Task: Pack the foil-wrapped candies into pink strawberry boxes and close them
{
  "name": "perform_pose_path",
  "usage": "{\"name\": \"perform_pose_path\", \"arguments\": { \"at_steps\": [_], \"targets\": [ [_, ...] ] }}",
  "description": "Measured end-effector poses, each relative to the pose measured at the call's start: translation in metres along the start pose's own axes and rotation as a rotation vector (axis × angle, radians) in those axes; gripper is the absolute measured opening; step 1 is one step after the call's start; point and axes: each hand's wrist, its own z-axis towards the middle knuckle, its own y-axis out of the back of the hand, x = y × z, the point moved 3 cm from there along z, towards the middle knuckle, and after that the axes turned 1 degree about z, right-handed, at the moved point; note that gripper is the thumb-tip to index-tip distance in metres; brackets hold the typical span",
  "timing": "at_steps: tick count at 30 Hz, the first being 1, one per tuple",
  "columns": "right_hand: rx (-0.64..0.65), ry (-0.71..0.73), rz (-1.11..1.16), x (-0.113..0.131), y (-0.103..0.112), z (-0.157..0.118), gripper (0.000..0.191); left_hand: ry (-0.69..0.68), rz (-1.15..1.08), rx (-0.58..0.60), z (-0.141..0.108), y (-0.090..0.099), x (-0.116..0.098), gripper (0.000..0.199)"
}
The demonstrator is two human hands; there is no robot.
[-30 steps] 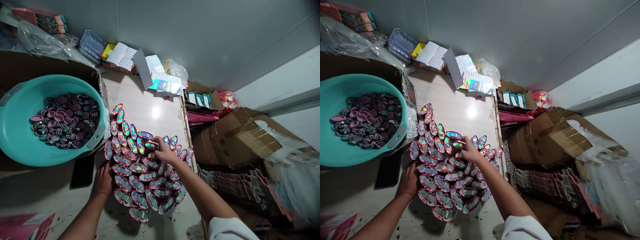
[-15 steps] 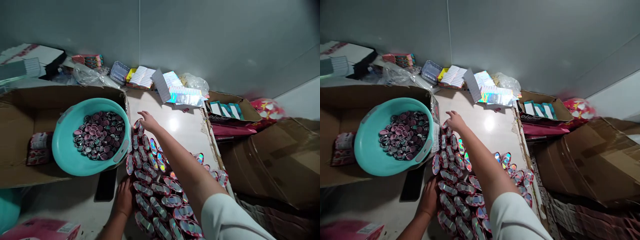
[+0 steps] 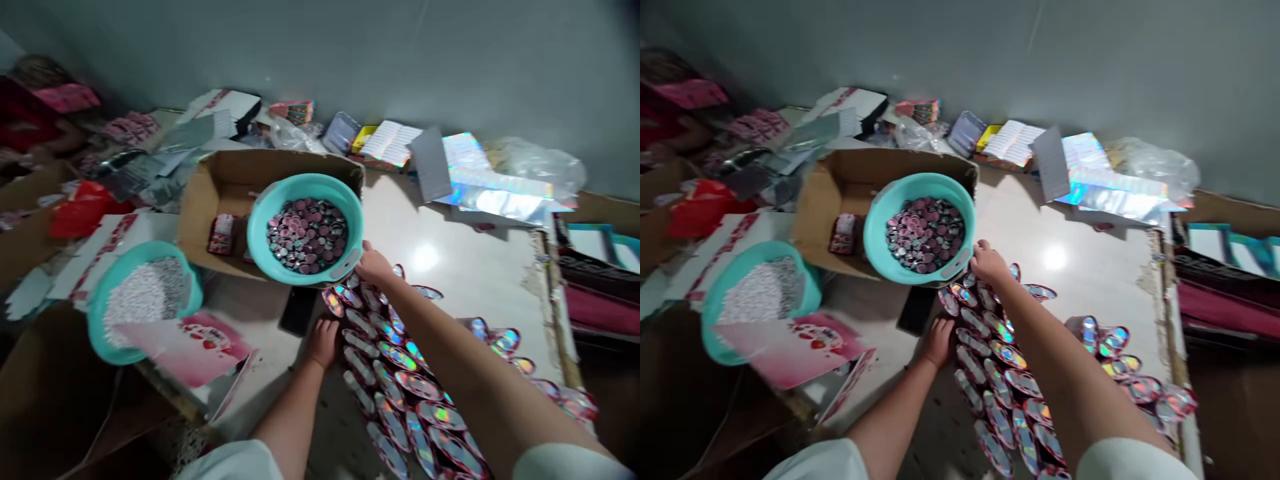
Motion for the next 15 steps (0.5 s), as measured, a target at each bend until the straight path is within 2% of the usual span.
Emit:
{"name": "perform_pose_path", "arguments": {
  "at_steps": [4,7,9,11,13,15],
  "targets": [
    [-0.008,-0.015,-0.028,0.014,-0.015,-0.028,0.046,0.05,-0.097,-0.084,-0.002,0.016,-0.005,0.021],
    [-0.018,-0.023,-0.053,0.024,-0.02,-0.046,0.043,0.05,-0.211,-0.181,-0.032,0.04,-0.008,0.024],
    [-0.091,-0.04,-0.069,0.035,-0.018,-0.056,0.044,0.03,-0.288,-0.234,-0.073,0.063,-0.007,0.021],
    [-0.254,-0.048,-0.042,0.053,-0.016,-0.071,0.046,0.047,-0.342,-0.305,-0.124,0.094,0.002,0.018],
    [-0.447,-0.019,0.085,0.078,-0.02,-0.099,0.043,0.163,-0.358,-0.45,-0.178,0.133,0.02,0.026],
    [-0.529,0.058,0.307,0.109,-0.036,-0.144,0.033,0.323,-0.336,-0.606,-0.225,0.178,0.046,0.034]
  ]
}}
